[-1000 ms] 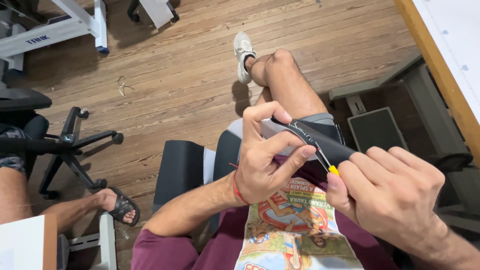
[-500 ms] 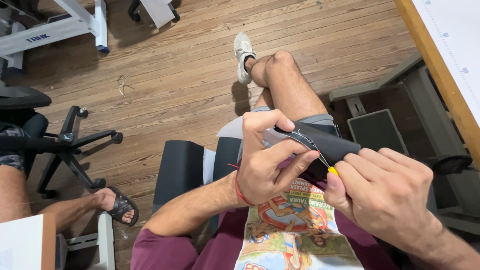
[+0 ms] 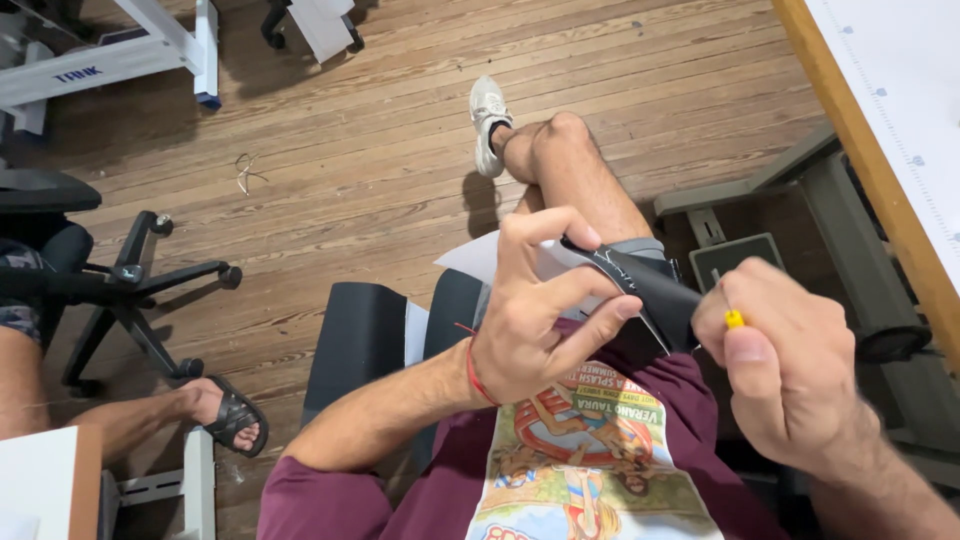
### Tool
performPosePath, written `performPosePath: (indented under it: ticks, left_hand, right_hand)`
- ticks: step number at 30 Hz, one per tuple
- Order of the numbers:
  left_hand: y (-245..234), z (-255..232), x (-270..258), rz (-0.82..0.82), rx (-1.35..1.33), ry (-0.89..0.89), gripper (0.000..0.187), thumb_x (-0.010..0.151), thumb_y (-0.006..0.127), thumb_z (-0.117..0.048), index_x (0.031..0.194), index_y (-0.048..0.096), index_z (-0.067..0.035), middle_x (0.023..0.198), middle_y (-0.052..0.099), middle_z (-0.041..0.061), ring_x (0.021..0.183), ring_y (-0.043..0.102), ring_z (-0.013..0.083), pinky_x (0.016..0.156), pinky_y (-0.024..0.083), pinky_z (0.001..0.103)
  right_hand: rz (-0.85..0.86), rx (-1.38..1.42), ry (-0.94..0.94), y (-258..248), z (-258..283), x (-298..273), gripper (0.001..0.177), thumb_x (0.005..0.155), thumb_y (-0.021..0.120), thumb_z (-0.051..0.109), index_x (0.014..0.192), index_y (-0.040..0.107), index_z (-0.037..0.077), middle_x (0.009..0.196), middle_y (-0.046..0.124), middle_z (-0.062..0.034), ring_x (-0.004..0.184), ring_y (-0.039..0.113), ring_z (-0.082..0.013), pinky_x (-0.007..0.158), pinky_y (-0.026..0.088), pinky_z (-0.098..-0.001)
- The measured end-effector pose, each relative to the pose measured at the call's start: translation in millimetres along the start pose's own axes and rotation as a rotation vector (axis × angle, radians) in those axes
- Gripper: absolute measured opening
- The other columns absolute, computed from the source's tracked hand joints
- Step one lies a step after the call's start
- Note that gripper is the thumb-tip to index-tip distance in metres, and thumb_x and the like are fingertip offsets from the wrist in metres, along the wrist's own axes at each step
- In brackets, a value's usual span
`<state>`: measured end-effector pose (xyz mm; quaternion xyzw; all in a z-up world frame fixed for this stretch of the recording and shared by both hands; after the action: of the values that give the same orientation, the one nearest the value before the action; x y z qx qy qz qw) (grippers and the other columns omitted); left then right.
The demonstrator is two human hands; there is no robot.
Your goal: Trimming the edge of a leather piece using a small hand tool
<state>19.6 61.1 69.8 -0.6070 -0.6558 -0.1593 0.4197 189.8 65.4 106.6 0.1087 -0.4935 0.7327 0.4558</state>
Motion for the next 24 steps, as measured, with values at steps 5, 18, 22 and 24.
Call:
performPosePath:
  ticks: [5,18,22,24]
  left_hand:
    - [-2,8,2,-0.001,-0.044,-0.072,0.018,0.115,0.076,-0.025,0.105,0.081,-0.011,0.145,0.052,0.017,0.14,0.063,0.0298,0.13,0.049,0.045]
    - [23,20,-21,-0.029,-0.175,-0.13,0.043,0.128,0.058,-0.039,0.155,0.073,-0.01,0.151,0.046,0.008,0.147,0.056,0.0223,0.124,0.062,0.035]
    - [43,23,-27,0.058,-0.221,0.006,0.048,0.126,0.06,-0.029,0.159,0.065,0.005,0.154,0.049,0.017,0.153,0.061,0.0318,0.141,0.057,0.048]
    - [47,20,-28,0.142,-0.182,0.06,0.039,0.125,0.066,-0.024,0.156,0.067,0.0,0.157,0.057,0.018,0.151,0.067,0.0342,0.137,0.061,0.048]
  right_hand:
    - [-0.056,-0.137,-0.014,-9,-21,-16,0.048,0.121,0.034,0.025,0.084,0.05,-0.001,0.088,0.061,-0.0188,0.081,0.057,-0.0371,0.085,0.045,-0.0509]
    - [-0.305,0.41,0.212,6,-104,6,0.06,0.102,0.083,0.012,0.133,0.033,0.008,0.15,0.044,-0.015,0.149,0.057,-0.0258,0.124,0.064,-0.0444]
    - [-0.347,0.952,0.584,40,-184,-24,0.034,0.115,0.075,0.026,0.119,0.041,0.024,0.105,0.052,0.0089,0.086,0.058,0.0001,0.081,0.051,-0.0166]
    - [-0.361,0.966,0.62,36,-177,-18,0.039,0.11,0.076,0.015,0.115,0.039,0.027,0.102,0.045,0.0091,0.084,0.048,0.0019,0.068,0.037,-0.0141]
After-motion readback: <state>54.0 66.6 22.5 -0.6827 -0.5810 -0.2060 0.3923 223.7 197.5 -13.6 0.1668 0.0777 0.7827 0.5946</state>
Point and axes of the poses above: each hand's wrist, its own x-axis towards the middle knuckle, its own y-axis out of the palm, z = x × y, the point moved 10 cm from there along x, towards the middle knuckle
